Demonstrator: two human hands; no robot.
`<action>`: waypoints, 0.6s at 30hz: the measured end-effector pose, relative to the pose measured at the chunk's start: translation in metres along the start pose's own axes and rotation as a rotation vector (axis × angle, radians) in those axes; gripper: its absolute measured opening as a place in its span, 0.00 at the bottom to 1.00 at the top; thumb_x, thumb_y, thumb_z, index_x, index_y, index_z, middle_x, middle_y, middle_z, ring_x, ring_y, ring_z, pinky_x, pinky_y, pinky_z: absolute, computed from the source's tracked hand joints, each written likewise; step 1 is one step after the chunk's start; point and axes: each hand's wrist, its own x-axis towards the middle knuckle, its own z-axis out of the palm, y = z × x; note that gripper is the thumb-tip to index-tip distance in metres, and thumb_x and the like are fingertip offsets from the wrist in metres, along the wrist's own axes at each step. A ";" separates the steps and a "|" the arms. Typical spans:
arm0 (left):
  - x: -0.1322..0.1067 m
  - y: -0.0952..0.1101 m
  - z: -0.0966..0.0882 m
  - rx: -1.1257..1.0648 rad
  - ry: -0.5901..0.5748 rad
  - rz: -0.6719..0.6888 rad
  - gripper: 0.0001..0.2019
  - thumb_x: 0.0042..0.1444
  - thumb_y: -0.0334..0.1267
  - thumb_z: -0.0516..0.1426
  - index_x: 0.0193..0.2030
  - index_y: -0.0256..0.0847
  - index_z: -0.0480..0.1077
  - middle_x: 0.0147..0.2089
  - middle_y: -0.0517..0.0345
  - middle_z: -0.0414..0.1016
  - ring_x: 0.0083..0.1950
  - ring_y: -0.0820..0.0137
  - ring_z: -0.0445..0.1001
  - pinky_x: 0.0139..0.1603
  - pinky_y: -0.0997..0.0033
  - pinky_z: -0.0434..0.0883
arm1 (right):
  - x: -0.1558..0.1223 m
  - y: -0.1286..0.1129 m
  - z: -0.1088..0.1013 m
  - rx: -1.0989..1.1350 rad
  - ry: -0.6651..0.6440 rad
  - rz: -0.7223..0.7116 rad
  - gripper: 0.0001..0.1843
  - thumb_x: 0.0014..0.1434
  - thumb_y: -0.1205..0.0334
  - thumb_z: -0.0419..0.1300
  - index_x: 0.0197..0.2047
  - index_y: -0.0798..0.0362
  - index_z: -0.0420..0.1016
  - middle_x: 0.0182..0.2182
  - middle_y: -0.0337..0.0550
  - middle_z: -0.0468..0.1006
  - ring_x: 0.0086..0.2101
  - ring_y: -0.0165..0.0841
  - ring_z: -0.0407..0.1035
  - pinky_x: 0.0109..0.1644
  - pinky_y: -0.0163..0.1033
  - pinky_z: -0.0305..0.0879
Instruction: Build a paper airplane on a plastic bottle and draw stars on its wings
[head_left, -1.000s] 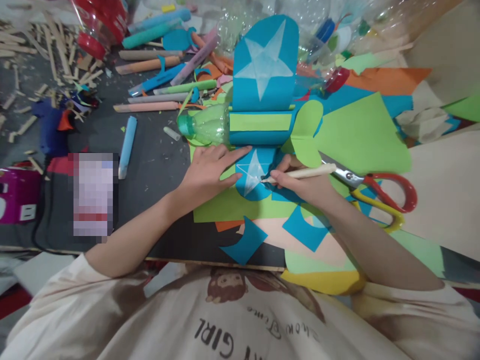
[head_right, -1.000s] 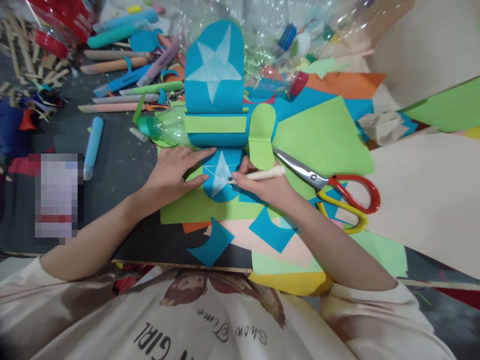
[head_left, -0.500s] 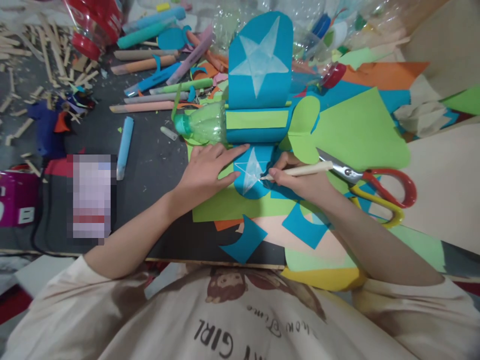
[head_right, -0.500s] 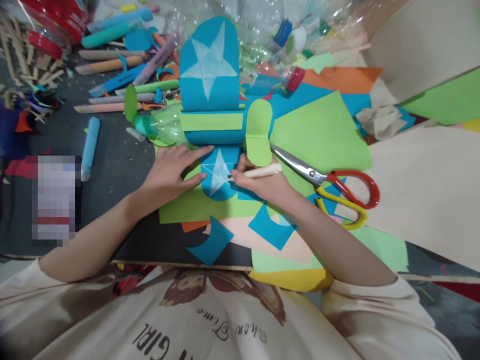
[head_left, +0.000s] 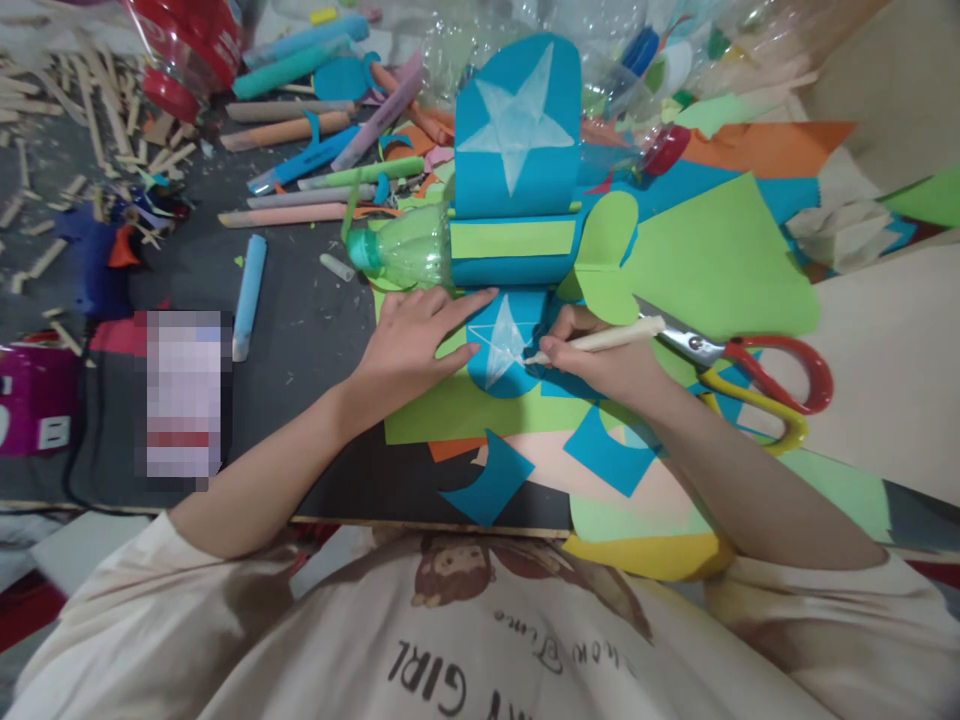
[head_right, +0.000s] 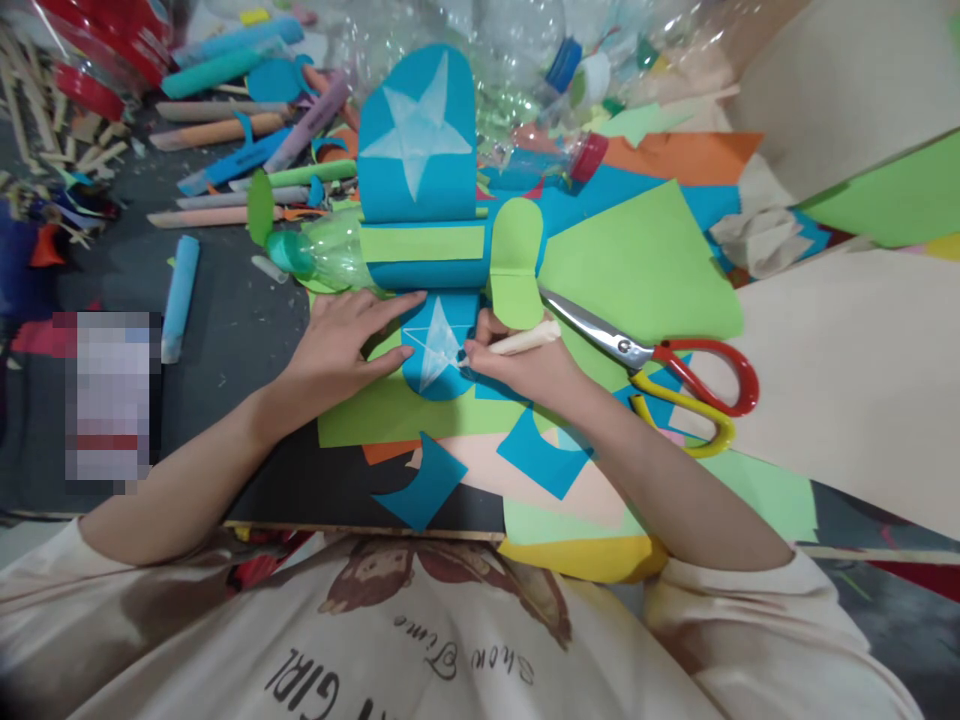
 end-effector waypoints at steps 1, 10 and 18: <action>0.000 0.000 0.000 -0.002 0.005 0.003 0.27 0.67 0.53 0.46 0.71 0.49 0.59 0.46 0.51 0.69 0.47 0.57 0.66 0.49 0.61 0.59 | 0.000 -0.001 -0.001 -0.003 -0.022 0.003 0.23 0.55 0.50 0.62 0.19 0.48 0.54 0.16 0.34 0.60 0.20 0.28 0.54 0.26 0.38 0.61; 0.000 0.000 0.000 -0.007 0.001 -0.007 0.27 0.67 0.52 0.46 0.71 0.50 0.58 0.47 0.51 0.69 0.48 0.57 0.66 0.50 0.60 0.59 | -0.001 0.002 0.001 0.017 0.045 0.023 0.19 0.56 0.49 0.62 0.21 0.47 0.62 0.17 0.38 0.67 0.21 0.32 0.61 0.27 0.41 0.62; 0.000 0.000 0.000 -0.002 -0.006 -0.010 0.27 0.67 0.52 0.46 0.71 0.50 0.58 0.47 0.51 0.70 0.48 0.57 0.67 0.50 0.61 0.58 | 0.000 -0.003 -0.003 0.036 -0.038 0.018 0.18 0.52 0.58 0.60 0.18 0.48 0.57 0.15 0.34 0.61 0.20 0.28 0.55 0.24 0.37 0.58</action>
